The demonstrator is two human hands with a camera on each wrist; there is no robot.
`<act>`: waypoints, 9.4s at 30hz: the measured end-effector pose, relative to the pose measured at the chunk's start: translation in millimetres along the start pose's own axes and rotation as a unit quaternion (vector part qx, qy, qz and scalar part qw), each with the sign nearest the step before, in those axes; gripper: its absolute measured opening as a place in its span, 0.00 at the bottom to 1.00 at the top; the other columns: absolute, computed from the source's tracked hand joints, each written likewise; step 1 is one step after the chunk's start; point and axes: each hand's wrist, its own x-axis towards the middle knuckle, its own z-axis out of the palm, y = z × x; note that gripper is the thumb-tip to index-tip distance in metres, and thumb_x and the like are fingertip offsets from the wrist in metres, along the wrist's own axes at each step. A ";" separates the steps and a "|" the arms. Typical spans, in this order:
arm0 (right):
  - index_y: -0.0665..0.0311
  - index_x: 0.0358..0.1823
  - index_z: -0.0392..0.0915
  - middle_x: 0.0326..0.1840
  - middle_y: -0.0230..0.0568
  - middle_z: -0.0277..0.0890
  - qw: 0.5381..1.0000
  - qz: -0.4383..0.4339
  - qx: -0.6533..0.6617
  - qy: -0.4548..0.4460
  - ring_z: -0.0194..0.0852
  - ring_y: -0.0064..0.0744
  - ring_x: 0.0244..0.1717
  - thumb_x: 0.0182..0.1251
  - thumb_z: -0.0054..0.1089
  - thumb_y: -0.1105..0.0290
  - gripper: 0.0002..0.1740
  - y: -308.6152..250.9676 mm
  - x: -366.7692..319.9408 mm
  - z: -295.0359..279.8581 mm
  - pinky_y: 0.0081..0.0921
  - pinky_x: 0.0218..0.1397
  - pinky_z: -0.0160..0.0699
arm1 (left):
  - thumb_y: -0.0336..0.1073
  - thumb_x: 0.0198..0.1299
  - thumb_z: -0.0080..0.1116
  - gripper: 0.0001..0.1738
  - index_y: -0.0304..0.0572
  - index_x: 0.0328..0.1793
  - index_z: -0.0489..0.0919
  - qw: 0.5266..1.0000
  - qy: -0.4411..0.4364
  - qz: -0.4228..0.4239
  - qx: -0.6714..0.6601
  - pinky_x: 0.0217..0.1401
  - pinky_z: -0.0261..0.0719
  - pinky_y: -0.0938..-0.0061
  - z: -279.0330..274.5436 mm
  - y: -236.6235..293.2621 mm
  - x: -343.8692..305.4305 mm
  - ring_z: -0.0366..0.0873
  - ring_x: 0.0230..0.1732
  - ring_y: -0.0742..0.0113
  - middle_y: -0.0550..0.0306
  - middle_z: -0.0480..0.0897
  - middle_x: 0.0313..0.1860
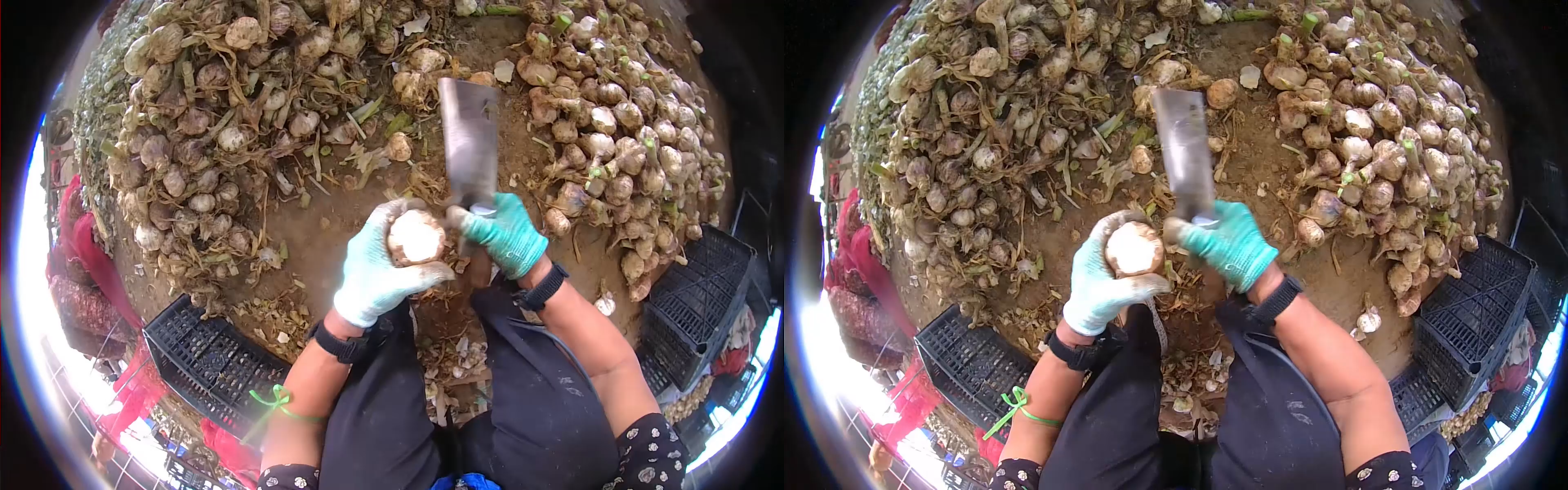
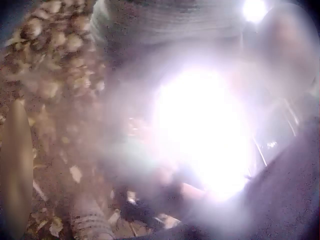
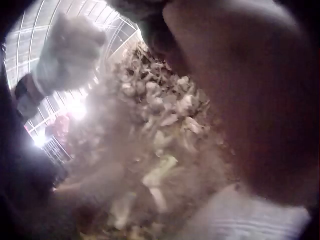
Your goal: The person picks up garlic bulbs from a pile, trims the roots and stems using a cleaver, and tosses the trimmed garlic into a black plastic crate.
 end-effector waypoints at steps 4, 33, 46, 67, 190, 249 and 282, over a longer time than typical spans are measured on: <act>0.69 0.43 0.75 0.31 0.33 0.76 0.998 -0.024 0.028 -0.048 0.70 0.18 0.32 0.47 0.69 0.65 0.23 -3.9 -2.6 18.0 0.21 0.36 0.73 | 0.41 0.36 0.72 0.43 0.35 0.59 0.64 0.993 0.076 0.000 0.087 0.46 0.73 0.77 9.5 12.5 5.1 0.74 0.43 0.70 0.53 0.73 0.47; 0.69 0.32 0.75 0.21 0.33 0.74 0.967 -0.067 -0.064 0.238 0.69 0.20 0.22 0.47 0.66 0.65 0.16 35.5 40.3 -49.6 0.22 0.28 0.71 | 0.47 0.39 0.67 0.42 0.45 0.62 0.62 0.786 0.011 -0.056 0.615 0.53 0.69 0.60 10.5 -31.5 125.3 0.68 0.53 0.46 0.43 0.68 0.53; 0.67 0.31 0.77 0.21 0.26 0.72 0.944 -0.094 -0.030 0.316 0.64 0.15 0.23 0.48 0.66 0.69 0.11 22.4 47.1 -71.6 0.18 0.27 0.66 | 0.33 0.39 0.62 0.29 0.50 0.52 0.69 0.763 -0.158 0.199 0.594 0.51 0.72 0.61 80.0 -43.5 152.4 0.66 0.55 0.47 0.45 0.65 0.57; 0.71 0.38 0.77 0.31 0.32 0.76 0.952 -0.062 -0.134 0.270 0.68 0.23 0.28 0.48 0.67 0.65 0.19 76.1 49.9 -95.3 0.22 0.35 0.69 | 0.28 0.45 0.59 0.20 0.35 0.48 0.77 0.730 0.631 -0.216 0.144 0.29 0.74 0.80 -333.4 17.2 -335.2 0.75 0.29 0.73 0.56 0.80 0.37; 0.64 0.28 0.76 0.26 0.41 0.76 0.952 -0.142 -0.165 0.214 0.74 0.31 0.25 0.45 0.66 0.68 0.11 32.4 10.8 -49.5 0.26 0.32 0.73 | 0.37 0.27 0.71 0.38 0.39 0.51 0.70 0.851 -0.006 0.128 0.510 0.46 0.73 0.66 5.4 -21.0 83.8 0.74 0.41 0.54 0.50 0.75 0.38; 0.63 0.35 0.71 0.25 0.39 0.67 0.754 -0.389 -0.514 0.122 0.71 0.37 0.26 0.44 0.54 0.70 0.13 5.0 -21.2 1.9 0.33 0.27 0.69 | 0.25 0.58 0.44 0.18 0.37 0.57 0.63 0.918 -0.060 -0.075 -0.385 0.49 0.77 0.71 6.5 4.4 32.5 0.75 0.45 0.64 0.51 0.72 0.49; 0.64 0.26 0.74 0.17 0.31 0.70 0.931 -0.130 -0.026 0.341 0.64 0.17 0.21 0.47 0.66 0.66 0.11 18.8 38.9 -74.6 0.20 0.26 0.67 | 0.45 0.37 0.66 0.38 0.42 0.56 0.65 0.723 -0.041 0.124 0.678 0.55 0.66 0.61 82.5 2.0 230.3 0.68 0.52 0.51 0.47 0.72 0.48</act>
